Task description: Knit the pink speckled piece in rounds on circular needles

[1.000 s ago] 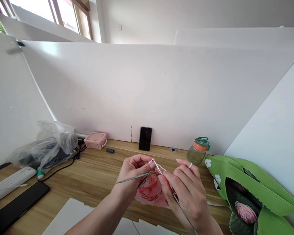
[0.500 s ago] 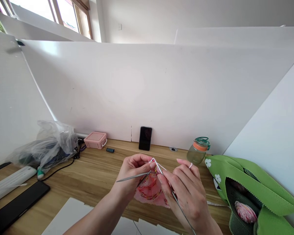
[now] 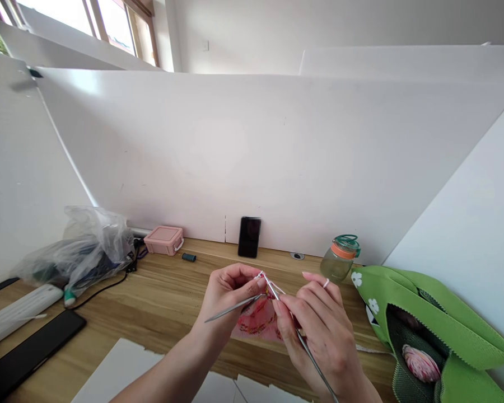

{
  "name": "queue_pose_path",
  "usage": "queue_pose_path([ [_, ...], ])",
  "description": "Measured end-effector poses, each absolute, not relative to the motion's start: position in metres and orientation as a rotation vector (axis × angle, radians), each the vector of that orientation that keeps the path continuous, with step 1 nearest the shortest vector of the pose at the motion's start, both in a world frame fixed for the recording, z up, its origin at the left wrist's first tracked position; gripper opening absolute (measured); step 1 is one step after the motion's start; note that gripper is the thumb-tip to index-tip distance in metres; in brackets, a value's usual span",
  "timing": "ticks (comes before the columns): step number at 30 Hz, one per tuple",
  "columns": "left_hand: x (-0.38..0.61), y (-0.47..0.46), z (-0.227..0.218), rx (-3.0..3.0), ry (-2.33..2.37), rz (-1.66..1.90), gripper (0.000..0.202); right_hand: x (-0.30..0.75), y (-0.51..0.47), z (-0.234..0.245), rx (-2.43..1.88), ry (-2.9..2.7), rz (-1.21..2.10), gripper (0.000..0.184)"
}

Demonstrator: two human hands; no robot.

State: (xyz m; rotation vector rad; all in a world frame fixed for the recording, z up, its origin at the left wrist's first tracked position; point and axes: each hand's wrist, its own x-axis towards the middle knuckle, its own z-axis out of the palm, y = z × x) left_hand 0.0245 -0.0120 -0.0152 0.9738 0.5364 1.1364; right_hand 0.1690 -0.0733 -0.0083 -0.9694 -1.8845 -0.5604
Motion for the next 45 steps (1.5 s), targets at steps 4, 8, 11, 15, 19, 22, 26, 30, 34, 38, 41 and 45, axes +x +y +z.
queue_pose_path([
  [4, 0.026, -0.016, -0.015, 1.095, 0.640, 1.205, 0.022, 0.165, -0.074, -0.008, -1.008, -1.887, -0.651, 0.014],
  [8, 0.026, -0.017, -0.016, 1.159, 0.677, 1.220, 0.024, 0.164, -0.074, -0.008, -1.044, -1.880, -0.703, 0.014],
  [11, 0.025, -0.015, -0.016, 1.115, 0.574, 1.163, 0.026, 0.168, -0.074, -0.009, -1.040, -1.869, -0.617, 0.011],
  [15, 0.024, -0.012, -0.014, 1.097, 0.515, 1.125, 0.028, 0.174, -0.075, -0.010, -1.068, -1.840, -0.456, 0.008],
  [19, 0.023, -0.013, -0.013, 1.155, 0.513, 1.129, 0.026, 0.177, -0.076, -0.011, -1.092, -1.827, -0.446, 0.006],
  [22, 0.021, -0.017, -0.015, 1.295, 0.550, 1.181, 0.022, 0.176, -0.077, -0.011, -1.077, -1.836, -0.468, 0.006],
  [26, 0.020, -0.023, -0.015, 1.500, 0.619, 1.224, 0.021, 0.175, -0.077, -0.010, -1.076, -1.849, -0.480, 0.006],
  [30, 0.020, -0.022, -0.015, 1.670, 0.723, 1.297, 0.019, 0.174, -0.077, -0.010, -1.056, -1.855, -0.502, 0.005],
  [34, 0.020, -0.019, -0.015, 1.600, 0.760, 1.249, 0.020, 0.171, -0.075, -0.010, -1.023, -1.852, -0.526, 0.009],
  [38, 0.019, -0.017, -0.016, 1.473, 0.715, 1.236, 0.020, 0.168, -0.073, -0.010, -0.998, -1.859, -0.545, 0.009],
  [41, 0.020, -0.013, -0.017, 1.279, 0.598, 1.190, 0.027, 0.167, -0.074, -0.010, -0.974, -1.892, -0.568, 0.012],
  [45, 0.020, -0.008, -0.015, 1.036, 0.503, 1.090, 0.030, 0.170, -0.075, -0.010, -0.953, -1.932, -0.587, 0.016],
])
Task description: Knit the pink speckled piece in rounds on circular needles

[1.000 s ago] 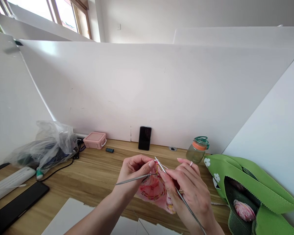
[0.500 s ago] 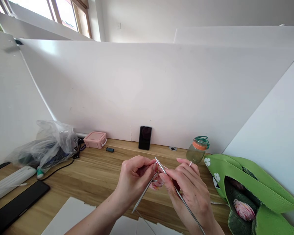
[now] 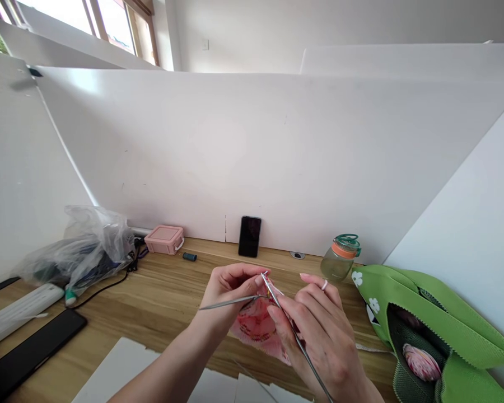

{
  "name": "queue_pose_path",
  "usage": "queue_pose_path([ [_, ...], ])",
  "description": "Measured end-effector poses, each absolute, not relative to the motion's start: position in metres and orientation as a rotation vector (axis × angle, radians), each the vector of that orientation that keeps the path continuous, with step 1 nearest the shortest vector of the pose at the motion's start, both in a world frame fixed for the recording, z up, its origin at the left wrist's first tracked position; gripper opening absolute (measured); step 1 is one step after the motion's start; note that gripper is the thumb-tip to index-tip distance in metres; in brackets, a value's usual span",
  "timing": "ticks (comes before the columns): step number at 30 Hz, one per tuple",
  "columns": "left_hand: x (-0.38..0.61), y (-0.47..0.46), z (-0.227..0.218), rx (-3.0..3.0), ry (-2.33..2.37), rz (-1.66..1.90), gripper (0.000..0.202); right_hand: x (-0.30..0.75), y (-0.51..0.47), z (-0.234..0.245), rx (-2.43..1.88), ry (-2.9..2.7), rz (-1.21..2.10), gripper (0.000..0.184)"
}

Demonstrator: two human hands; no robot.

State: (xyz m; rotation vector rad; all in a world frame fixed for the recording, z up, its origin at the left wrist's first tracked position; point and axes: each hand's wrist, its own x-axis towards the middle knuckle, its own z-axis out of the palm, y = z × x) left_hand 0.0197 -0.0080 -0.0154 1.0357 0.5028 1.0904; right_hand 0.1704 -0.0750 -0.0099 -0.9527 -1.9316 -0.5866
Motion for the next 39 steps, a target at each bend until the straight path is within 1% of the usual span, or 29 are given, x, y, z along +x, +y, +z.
queue_pose_path([
  [8, 0.015, -0.008, -0.008, 0.919, 0.487, 0.999, 0.031, 0.174, -0.080, -0.008, -0.970, -1.868, -0.445, 0.016],
  [13, 0.013, -0.007, -0.009, 0.936, 0.445, 0.961, 0.029, 0.176, -0.081, -0.007, -1.003, -1.853, -0.259, 0.012],
  [18, 0.010, -0.006, -0.009, 0.980, 0.409, 0.908, 0.025, 0.181, -0.082, -0.007, -0.985, -1.850, -0.051, 0.014],
  [22, 0.010, -0.007, -0.009, 1.034, 0.397, 0.842, 0.025, 0.183, -0.081, -0.011, -0.972, -1.817, 0.095, 0.016],
  [24, 0.011, -0.008, -0.009, 1.042, 0.384, 0.836, 0.026, 0.183, -0.079, -0.014, -0.975, -1.789, 0.112, 0.013],
  [27, 0.012, -0.009, -0.008, 1.049, 0.421, 0.864, 0.027, 0.184, -0.077, -0.021, -1.053, -1.724, 0.042, 0.007],
  [32, 0.008, -0.008, -0.007, 1.030, 0.436, 0.877, 0.025, 0.187, -0.078, -0.027, -1.135, -1.680, -0.039, 0.008],
  [36, 0.005, -0.007, -0.006, 0.993, 0.386, 0.783, 0.026, 0.190, -0.076, -0.025, -1.077, -1.684, 0.120, 0.008],
  [39, 0.004, -0.007, -0.005, 0.976, 0.356, 0.715, 0.026, 0.192, -0.075, -0.024, -1.011, -1.695, 0.287, 0.012],
])
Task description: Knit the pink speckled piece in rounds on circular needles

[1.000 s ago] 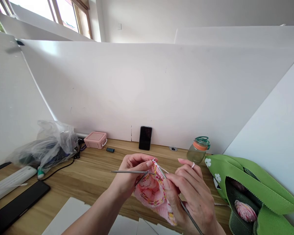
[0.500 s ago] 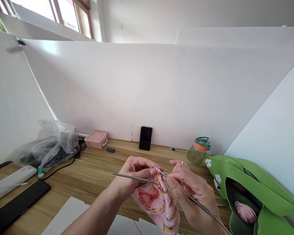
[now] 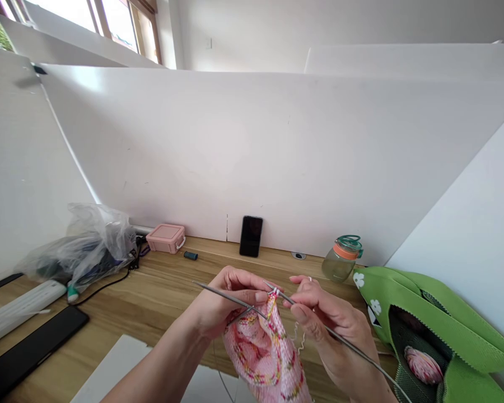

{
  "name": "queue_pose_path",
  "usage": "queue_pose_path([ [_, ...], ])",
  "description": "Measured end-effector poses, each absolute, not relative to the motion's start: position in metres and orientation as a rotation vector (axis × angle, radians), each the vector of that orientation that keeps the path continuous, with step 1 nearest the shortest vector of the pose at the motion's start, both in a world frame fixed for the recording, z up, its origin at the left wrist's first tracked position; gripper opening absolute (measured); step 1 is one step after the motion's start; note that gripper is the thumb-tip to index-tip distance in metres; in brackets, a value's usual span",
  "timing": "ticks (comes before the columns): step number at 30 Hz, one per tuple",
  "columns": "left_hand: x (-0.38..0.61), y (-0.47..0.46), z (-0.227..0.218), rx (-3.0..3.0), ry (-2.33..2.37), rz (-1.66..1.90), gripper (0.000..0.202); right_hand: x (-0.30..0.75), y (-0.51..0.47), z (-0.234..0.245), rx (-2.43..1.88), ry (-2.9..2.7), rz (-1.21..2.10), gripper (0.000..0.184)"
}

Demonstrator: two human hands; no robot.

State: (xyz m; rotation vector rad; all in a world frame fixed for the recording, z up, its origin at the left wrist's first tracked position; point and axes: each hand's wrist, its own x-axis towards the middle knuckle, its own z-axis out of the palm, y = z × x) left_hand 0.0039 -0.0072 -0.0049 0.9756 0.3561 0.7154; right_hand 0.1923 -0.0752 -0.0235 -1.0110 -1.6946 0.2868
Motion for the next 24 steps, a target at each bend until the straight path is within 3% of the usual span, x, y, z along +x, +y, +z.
queue_pose_path([
  [8, 0.004, -0.004, -0.004, 0.933, 0.398, 0.673, 0.027, 0.200, -0.076, -0.024, -1.012, -1.775, 0.319, 0.009],
  [24, 0.013, -0.005, -0.009, 0.842, 0.461, 0.883, 0.031, 0.180, -0.078, -0.009, -0.962, -1.878, -0.192, 0.012],
])
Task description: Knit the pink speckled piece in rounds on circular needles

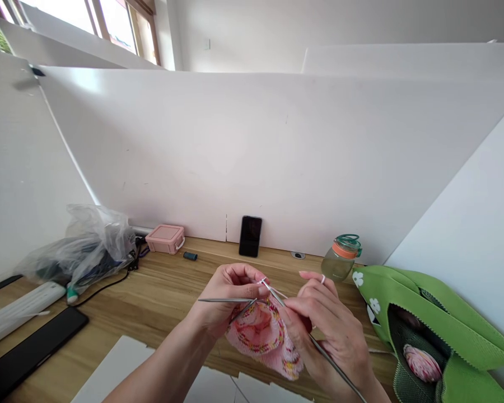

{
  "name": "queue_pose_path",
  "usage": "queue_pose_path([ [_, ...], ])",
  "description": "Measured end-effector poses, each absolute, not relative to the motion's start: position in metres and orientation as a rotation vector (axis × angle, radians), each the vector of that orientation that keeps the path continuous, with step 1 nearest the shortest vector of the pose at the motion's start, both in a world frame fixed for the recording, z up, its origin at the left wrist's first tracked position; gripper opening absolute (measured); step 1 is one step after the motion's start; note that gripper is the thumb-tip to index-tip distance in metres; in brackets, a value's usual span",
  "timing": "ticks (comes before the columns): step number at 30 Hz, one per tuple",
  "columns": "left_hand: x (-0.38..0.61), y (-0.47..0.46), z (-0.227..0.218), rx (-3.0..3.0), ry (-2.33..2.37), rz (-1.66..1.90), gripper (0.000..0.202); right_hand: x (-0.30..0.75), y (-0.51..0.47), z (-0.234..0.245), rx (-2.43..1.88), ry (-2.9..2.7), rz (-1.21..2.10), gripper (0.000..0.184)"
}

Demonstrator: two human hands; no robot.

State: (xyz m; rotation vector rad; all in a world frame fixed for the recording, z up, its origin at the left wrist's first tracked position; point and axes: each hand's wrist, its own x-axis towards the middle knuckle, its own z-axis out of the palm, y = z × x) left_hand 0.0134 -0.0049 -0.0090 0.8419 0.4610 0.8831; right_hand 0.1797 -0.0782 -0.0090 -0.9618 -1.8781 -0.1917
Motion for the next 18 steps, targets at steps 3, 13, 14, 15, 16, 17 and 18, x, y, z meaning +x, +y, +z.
queue_pose_path([
  [3, 0.014, -0.006, -0.009, 0.865, 0.477, 0.923, 0.033, 0.180, -0.076, -0.010, -0.956, -1.902, -0.212, 0.014],
  [13, 0.020, -0.008, -0.014, 0.853, 0.527, 1.039, 0.039, 0.170, -0.076, -0.007, -0.950, -1.917, -0.497, 0.013],
  [14, 0.020, -0.009, -0.013, 0.854, 0.531, 1.052, 0.039, 0.169, -0.075, -0.006, -0.948, -1.924, -0.507, 0.014],
  [15, 0.020, -0.009, -0.013, 0.853, 0.532, 1.061, 0.039, 0.169, -0.075, -0.006, -0.945, -1.927, -0.514, 0.014],
  [16, 0.020, -0.010, -0.012, 0.852, 0.534, 1.065, 0.039, 0.169, -0.075, -0.006, -0.943, -1.930, -0.519, 0.014],
  [17, 0.021, -0.010, -0.012, 0.849, 0.537, 1.063, 0.040, 0.169, -0.075, -0.006, -0.943, -1.930, -0.528, 0.014],
  [18, 0.021, -0.011, -0.011, 0.846, 0.541, 1.055, 0.040, 0.169, -0.075, -0.007, -0.948, -1.927, -0.541, 0.014],
])
